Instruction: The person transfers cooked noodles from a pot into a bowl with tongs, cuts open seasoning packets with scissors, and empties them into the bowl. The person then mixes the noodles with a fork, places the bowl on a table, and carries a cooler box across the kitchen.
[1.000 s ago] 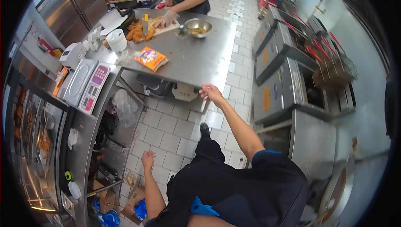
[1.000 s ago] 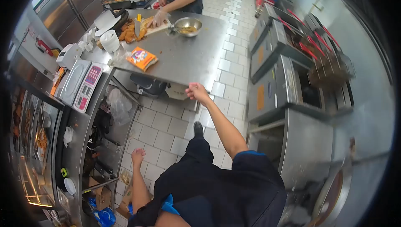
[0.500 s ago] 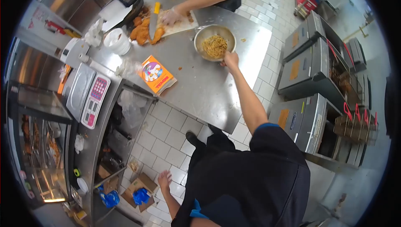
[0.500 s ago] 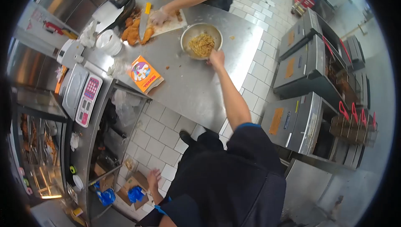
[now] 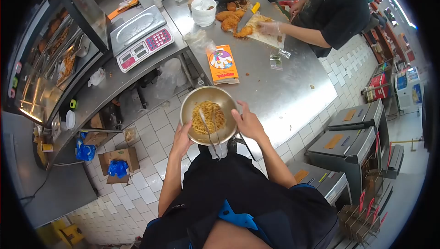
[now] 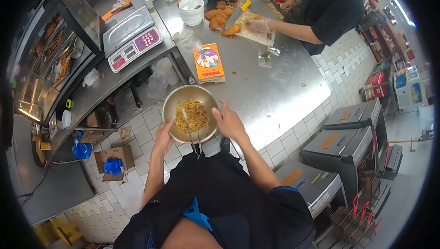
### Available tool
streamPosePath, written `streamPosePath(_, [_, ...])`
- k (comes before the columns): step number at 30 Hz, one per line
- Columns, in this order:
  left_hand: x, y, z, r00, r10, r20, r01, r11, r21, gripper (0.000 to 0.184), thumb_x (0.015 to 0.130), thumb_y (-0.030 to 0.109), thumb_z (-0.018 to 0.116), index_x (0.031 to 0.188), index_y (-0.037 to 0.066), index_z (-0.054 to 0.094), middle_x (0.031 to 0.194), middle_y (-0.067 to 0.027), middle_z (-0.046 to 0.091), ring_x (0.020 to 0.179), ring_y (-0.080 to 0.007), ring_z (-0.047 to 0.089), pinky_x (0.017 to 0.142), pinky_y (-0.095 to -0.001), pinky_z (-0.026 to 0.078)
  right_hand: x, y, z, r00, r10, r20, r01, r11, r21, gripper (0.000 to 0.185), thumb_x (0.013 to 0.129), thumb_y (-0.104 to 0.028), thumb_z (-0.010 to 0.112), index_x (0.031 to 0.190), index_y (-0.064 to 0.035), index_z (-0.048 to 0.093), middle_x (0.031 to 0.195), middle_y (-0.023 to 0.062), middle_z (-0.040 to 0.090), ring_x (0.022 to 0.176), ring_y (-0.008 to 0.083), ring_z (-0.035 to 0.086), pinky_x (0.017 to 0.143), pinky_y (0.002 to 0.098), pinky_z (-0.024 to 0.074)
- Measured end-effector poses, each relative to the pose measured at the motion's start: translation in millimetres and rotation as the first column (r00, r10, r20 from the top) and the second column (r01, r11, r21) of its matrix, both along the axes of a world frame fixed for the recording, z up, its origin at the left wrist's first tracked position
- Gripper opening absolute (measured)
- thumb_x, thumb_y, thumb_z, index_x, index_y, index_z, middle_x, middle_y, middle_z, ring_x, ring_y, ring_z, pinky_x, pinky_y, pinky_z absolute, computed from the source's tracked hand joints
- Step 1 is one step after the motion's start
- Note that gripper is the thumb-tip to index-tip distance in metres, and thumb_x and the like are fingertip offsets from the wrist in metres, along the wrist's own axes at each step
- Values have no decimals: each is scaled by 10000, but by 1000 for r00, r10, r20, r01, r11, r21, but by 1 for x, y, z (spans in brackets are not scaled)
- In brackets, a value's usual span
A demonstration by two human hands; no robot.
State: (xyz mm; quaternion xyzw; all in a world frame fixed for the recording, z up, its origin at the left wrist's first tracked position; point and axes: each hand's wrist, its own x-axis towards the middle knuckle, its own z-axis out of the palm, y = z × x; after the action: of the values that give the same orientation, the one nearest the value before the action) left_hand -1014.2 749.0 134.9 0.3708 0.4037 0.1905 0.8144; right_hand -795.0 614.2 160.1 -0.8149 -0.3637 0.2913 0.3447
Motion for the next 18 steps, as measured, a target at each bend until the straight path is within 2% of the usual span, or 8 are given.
streamPosePath(3, [-1,2,3,981,191,-31,-188,980,65,493,1011,310,465,1411,65,313,1284,-161,533,1116,-279,614,808,-449,599,-42,8,48,980,46,-195,-83,979,-187,661,951,-492,497,1305,51,365,830,288,659,876,447,654,823,512,482])
streamPosePath(7, [0,11,-5,958,286,1,-262,876,404,583,1015,386,433,1466,70,243,1321,-189,488,1036,-272,643,618,-341,632,-87,33,28,950,257,-175,-266,963,-29,558,950,-372,544,1303,36,401,884,302,659,861,457,647,802,493,495])
streamPosePath(8, [-3,15,-1,949,314,-36,-271,868,415,554,1024,377,419,1455,55,288,1328,-177,487,1099,-258,603,775,-350,599,-89,44,17,961,267,-76,-265,964,25,529,939,-319,564,1306,31,414,886,296,658,858,459,642,797,494,494])
streamPosePath(9, [-9,25,-6,950,311,-40,-268,871,413,554,1024,377,419,1455,55,288,1328,-177,487,1099,-258,603,775,-350,599,-92,54,10,963,269,21,-270,960,79,505,928,-266,585,1309,27,428,888,290,656,856,461,636,792,495,493])
streamPosePath(11, [-20,45,-19,927,374,32,-347,822,451,521,1033,365,412,1423,24,347,1326,-163,491,1219,-252,515,973,-358,466,-83,63,33,963,269,18,-269,960,78,454,914,-215,586,1283,25,479,893,285,652,859,461,628,789,503,488])
streamPosePath(14, [-35,76,-8,947,320,31,-298,837,458,553,1027,389,422,1429,23,321,1322,-151,493,1131,-221,578,838,-325,552,-79,86,59,979,200,35,-201,980,9,418,916,-184,581,1285,-2,509,853,275,653,831,451,633,777,504,489])
streamPosePath(16, [-32,96,-7,947,319,36,-292,810,509,555,1030,402,415,1411,4,346,1304,-151,506,1126,-205,566,872,-316,514,-86,99,38,932,190,308,-243,959,145,397,925,-177,590,1295,-38,551,791,257,631,730,424,625,688,454,486])
streamPosePath(18, [-23,107,5,938,336,87,-338,828,447,574,1035,441,387,1369,-26,404,1268,-154,531,1155,-198,525,970,-332,427,-92,109,36,952,205,229,-246,954,171,398,917,-170,599,1296,-53,558,789,254,632,708,426,613,678,445,485])
